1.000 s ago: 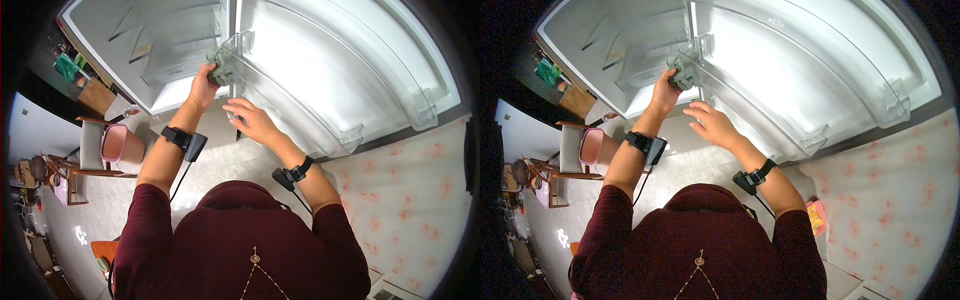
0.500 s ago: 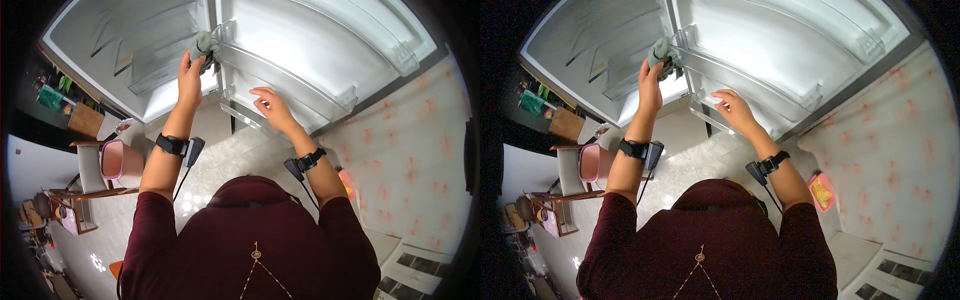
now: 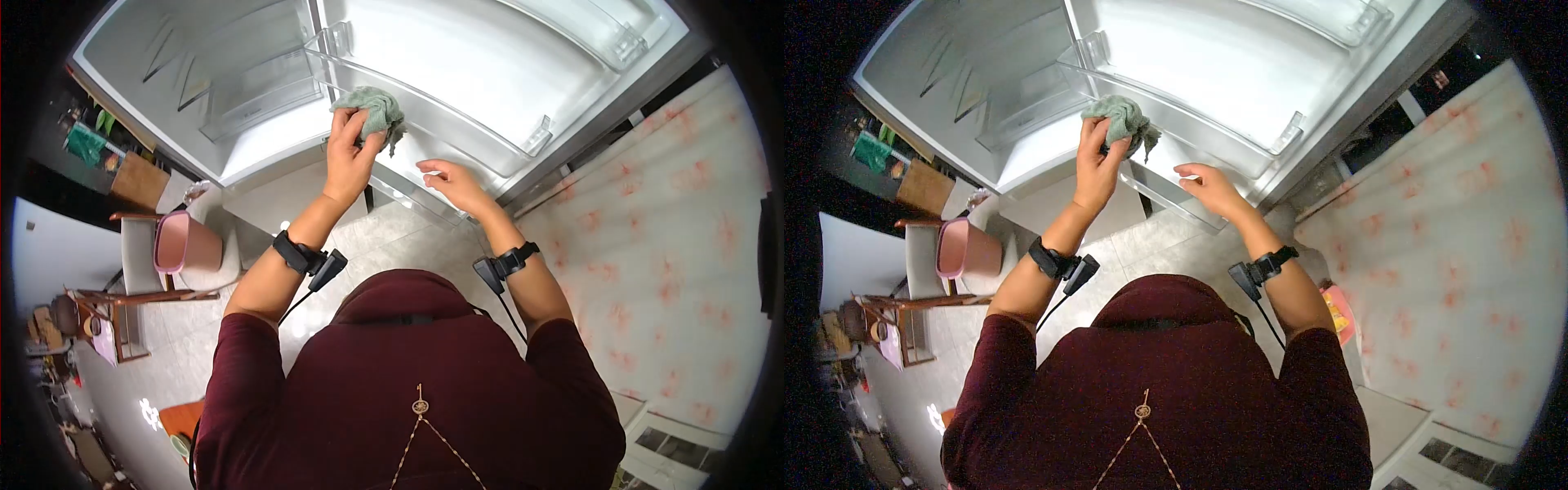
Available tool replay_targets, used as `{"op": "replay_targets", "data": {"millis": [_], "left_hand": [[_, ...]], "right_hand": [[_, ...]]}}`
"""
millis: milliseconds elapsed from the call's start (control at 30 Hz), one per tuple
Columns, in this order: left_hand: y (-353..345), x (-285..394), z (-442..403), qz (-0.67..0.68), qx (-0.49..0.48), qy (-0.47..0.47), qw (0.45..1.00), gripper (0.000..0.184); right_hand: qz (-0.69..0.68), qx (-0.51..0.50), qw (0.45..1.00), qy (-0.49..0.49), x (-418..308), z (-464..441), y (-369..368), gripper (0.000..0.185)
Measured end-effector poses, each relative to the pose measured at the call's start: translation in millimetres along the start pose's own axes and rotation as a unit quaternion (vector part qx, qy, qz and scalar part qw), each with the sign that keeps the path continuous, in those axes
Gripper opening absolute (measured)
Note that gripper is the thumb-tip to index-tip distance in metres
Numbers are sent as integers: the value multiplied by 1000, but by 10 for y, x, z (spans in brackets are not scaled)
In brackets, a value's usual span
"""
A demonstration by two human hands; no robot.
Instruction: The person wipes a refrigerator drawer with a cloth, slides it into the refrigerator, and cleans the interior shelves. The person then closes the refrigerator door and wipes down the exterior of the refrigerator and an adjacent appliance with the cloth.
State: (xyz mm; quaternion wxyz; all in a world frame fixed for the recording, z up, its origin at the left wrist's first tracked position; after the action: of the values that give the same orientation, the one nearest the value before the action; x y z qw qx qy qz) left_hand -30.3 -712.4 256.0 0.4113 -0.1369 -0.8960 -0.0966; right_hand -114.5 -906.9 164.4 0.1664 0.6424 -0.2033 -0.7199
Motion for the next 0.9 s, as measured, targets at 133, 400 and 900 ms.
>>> {"op": "replay_targets", "data": {"millis": [133, 400, 900], "left_hand": [[-288, -216, 209, 235, 74, 217, 945, 29], [-479, -539, 61, 554, 242, 311, 733, 40], [-674, -144, 436, 520, 159, 414, 730, 42]], "right_hand": [[1, -76, 996, 52, 109, 15, 58, 34], [-55, -187, 979, 61, 139, 425, 453, 35], [-90, -247, 955, 138, -59, 686, 689, 40]]}}
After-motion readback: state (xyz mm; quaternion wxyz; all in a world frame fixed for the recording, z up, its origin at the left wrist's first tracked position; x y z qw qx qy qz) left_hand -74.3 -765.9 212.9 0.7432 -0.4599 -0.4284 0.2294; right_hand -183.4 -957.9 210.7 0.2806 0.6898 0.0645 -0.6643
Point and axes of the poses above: each hand's wrist, its own z-axis away from the middle knuckle, its own y-axis out of the back of the hand, x = y × z, the point moved 4 cm from there along -z, towards the middle knuckle, and after that the axes turned 8 degrees about z, right-handed, at the moved point
